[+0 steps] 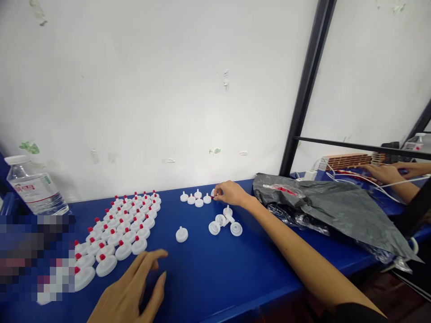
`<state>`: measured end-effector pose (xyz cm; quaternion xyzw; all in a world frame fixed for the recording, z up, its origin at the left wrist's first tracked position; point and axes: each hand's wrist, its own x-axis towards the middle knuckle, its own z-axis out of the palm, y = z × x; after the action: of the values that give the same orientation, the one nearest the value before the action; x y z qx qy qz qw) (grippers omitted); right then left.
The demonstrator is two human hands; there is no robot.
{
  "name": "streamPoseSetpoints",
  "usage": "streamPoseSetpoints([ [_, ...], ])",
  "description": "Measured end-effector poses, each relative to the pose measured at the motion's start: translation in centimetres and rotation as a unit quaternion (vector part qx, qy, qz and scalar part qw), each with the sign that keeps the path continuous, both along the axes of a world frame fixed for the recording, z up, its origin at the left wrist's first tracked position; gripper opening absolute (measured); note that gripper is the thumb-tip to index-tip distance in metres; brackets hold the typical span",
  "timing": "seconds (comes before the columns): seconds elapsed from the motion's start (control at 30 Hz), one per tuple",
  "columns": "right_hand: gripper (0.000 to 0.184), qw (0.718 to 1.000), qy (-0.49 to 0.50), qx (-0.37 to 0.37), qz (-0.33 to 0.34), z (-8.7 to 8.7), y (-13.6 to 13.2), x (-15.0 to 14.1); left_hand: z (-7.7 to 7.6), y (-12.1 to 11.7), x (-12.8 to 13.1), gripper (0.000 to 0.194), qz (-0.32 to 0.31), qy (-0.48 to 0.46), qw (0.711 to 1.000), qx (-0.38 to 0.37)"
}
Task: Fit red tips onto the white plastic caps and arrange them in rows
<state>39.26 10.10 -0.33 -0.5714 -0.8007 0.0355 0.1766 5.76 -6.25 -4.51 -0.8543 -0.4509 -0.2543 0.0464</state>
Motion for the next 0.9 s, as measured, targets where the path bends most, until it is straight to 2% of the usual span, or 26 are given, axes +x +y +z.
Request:
streamPoseSetpoints([
  [0.1, 0.013, 1.0, -0.008, -0.003, -0.002, -0.5, 0.2, 0.0, 1.4, 0.5, 2.0, 0.051, 0.071, 0.033, 0.996, -0.053],
  [0.17, 0.009, 1.0, -0.006, -0.007, -0.001, -0.7, 0.3, 0.0, 2.1, 0.9, 3.2, 0.058, 0.082, 0.074, 0.991, -0.07],
  [0.23, 0.006, 1.0, 0.003, -0.008, 0.004, -0.7, 0.2, 0.0, 2.5, 1.2, 4.1, 0.06, 0.062, 0.107, 0.99, -0.063],
  [0.33, 0.008, 0.999, 0.033, -0.003, 0.019, -0.2, -0.2, 0.0, 2.7, 1.6, 4.7, 0.051, 0.012, 0.134, 0.991, -0.026],
  [0.53, 0.017, 0.99, 0.13, 0.012, 0.05, 1.9, -2.1, -1.6, 1.5, 1.7, 4.0, 0.042, -0.018, 0.155, 0.987, 0.028],
  [0.6, 0.022, 0.984, 0.161, 0.021, 0.069, 2.5, -3.3, -3.0, 1.0, 1.4, 3.4, 0.042, -0.022, 0.143, 0.989, 0.035],
  [0.7, 0.023, 0.962, 0.232, 0.02, 0.142, 3.2, -5.7, -6.1, 0.6, 0.7, 2.4, 0.043, -0.028, 0.116, 0.993, 0.025],
  [0.8, 0.018, 0.937, 0.286, -0.028, 0.199, 3.2, -8.2, -9.3, 0.1, 0.3, 1.2, 0.046, -0.038, 0.076, 0.996, -0.007],
  [0.9, 0.02, 0.905, 0.347, -0.119, 0.215, 2.7, -10.1, -11.5, -0.5, 0.3, 0.3, 0.053, -0.045, 0.037, 0.998, -0.021],
])
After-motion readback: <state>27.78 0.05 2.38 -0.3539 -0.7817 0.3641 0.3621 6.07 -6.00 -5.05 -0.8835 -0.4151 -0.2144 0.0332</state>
